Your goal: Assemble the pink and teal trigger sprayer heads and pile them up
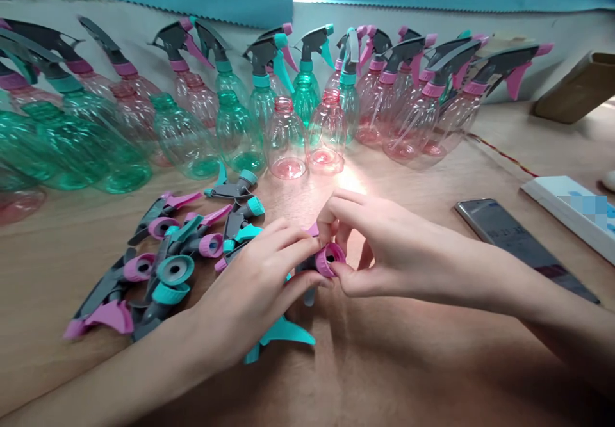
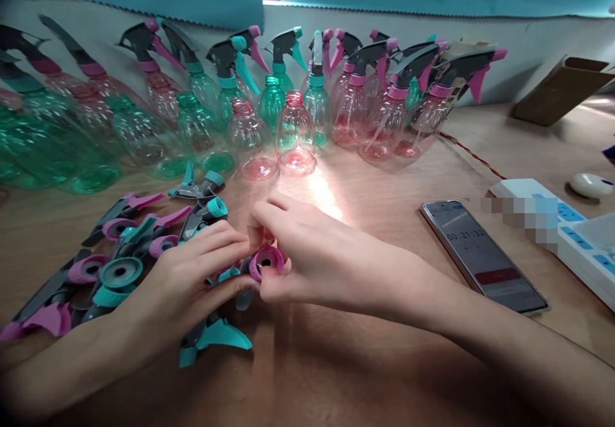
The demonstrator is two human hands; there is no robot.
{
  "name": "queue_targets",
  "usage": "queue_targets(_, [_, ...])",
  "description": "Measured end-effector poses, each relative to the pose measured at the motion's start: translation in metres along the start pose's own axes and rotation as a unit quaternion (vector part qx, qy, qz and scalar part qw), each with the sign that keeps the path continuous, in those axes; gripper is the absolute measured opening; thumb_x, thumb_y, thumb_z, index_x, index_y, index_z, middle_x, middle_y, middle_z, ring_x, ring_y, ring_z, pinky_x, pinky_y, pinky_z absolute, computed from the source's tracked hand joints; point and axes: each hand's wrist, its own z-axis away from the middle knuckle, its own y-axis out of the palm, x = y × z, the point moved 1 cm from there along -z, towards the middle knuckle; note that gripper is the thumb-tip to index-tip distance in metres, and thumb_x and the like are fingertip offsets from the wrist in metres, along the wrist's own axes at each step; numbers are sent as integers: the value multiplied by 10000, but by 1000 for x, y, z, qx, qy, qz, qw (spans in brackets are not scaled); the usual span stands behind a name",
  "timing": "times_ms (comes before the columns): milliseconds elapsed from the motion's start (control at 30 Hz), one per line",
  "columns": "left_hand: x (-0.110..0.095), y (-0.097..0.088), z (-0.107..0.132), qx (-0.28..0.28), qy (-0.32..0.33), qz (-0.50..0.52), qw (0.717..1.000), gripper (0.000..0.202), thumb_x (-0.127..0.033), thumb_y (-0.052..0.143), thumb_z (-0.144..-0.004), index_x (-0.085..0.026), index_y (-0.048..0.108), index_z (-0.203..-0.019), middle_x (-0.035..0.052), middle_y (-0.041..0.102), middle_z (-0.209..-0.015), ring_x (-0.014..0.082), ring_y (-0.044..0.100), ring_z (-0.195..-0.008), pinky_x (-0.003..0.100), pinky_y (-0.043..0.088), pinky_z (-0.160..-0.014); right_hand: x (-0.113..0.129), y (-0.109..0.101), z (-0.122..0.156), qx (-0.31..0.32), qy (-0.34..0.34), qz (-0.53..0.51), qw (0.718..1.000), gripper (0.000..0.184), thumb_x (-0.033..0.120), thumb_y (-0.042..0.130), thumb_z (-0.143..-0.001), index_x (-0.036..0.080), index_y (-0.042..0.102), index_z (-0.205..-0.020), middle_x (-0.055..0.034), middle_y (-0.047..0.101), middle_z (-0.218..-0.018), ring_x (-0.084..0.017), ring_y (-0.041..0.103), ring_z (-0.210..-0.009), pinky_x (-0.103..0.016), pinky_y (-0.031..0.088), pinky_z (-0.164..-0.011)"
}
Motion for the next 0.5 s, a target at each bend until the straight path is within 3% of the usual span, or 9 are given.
queue_targets(200, [0,2,1,37,-36,0,999,77,-118,539,-893,-172,563,-943,8,560,-915,161,494,-883,257,423,-758,3,4,1,2,2,32,999,148,188,576,-800,189,429,-819,13,463,-855,-99,458,-707,-236,379,-585])
queue_targets(367, [0,2,4,10,-44,-16,999,195,-125,522,-904,-191,524,-1088,0,559,-995,158,496,-929,261,417,-789,12,12,3,-86,-4,114,990,154,79,508,-726,173,421,-812,15,425,-818,-91,404,-649,-244,329,-539])
queue_targets(500, [-2,-1,3,-14,-32,-26,999,179,-140,493,-925,-174,522,-1099,3,567,-988,149,500,-920,249,419,-805,17,17,6,-159,-4,157,975,152,70,495,-700,155,457,-820,25,408,-754,-89,376,-602,-252,300,-522])
